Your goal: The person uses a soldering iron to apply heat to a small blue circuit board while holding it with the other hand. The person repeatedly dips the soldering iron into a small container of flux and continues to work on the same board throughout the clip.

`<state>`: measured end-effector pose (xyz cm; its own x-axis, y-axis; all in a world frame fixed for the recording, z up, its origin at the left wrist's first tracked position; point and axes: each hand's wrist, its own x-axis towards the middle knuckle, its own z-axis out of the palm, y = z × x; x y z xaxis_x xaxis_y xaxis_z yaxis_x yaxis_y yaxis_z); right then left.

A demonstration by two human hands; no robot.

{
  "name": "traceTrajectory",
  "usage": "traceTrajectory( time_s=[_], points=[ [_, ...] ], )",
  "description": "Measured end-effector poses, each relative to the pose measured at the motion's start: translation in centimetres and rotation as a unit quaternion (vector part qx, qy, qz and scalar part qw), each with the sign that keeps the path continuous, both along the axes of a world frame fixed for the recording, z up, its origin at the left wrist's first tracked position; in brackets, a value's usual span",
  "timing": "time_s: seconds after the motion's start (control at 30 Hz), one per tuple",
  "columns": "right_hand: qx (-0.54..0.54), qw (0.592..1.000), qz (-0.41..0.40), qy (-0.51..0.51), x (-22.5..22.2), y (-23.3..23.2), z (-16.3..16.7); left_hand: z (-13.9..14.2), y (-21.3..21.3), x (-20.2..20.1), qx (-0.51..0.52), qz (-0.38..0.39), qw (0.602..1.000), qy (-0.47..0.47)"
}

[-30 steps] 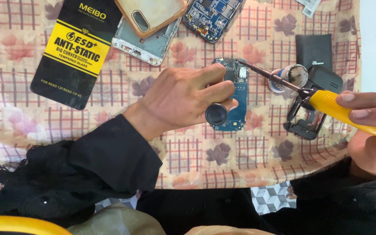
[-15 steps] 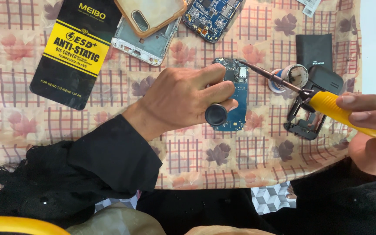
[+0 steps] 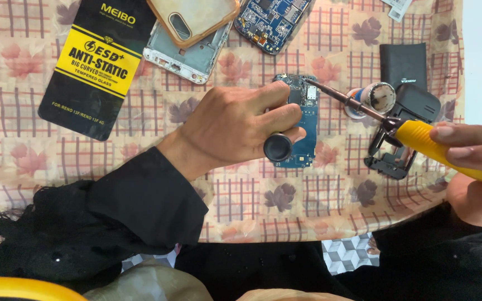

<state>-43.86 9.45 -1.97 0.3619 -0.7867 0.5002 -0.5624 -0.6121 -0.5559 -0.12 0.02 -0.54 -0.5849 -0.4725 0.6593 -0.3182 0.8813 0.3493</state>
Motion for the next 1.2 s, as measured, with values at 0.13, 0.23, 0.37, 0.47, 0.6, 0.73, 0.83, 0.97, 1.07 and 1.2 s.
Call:
traceTrajectory(
  time_s=[0.13, 0.23, 0.37, 0.47, 0.6, 0.73, 0.83, 0.97, 1.07, 1.2],
  points=[
    [0.033, 0.996, 0.029, 0.079, -3.1, 0.2, -0.2, 0.0, 0.0, 0.0, -0.001, 0.001, 1.000, -0.001],
    [0.147, 0.983, 0.033, 0.106, -4.6, 0.3, 0.3, 0.0, 0.0, 0.0, -0.002, 0.000, 1.000, 0.000],
    [0.014, 0.991, 0.034, 0.126, -3.5, 0.5, 0.2, 0.0, 0.0, 0.0, -0.005, 0.001, 1.000, 0.001],
    [-0.021, 0.993, 0.011, 0.118, -2.3, 0.2, 0.3, -0.1, 0.0, 0.0, -0.006, 0.002, 1.000, 0.002],
    [0.139, 0.982, 0.121, 0.033, -3.6, -0.3, 0.7, -0.1, 0.1, 0.0, -0.004, 0.004, 1.000, 0.001],
    [0.120, 0.985, 0.067, 0.100, -6.4, 0.2, -1.0, -0.1, 0.0, 0.0, -0.006, 0.002, 1.000, 0.002],
    [0.147, 0.982, 0.030, 0.119, -7.5, 0.9, -3.1, -0.1, 0.0, 0.0, -0.006, 0.000, 1.000, 0.002],
    [0.142, 0.983, 0.039, 0.107, -8.1, 1.1, -4.3, 0.0, 0.0, 0.0, -0.001, -0.002, 1.000, -0.002],
    [0.126, 0.984, 0.052, 0.113, -8.2, 0.8, -3.9, 0.0, 0.0, 0.0, 0.001, -0.002, 1.000, -0.003],
    [0.108, 0.984, 0.084, 0.111, -7.5, 0.7, -2.7, 0.1, 0.1, 0.0, 0.003, -0.003, 1.000, -0.003]
  ],
)
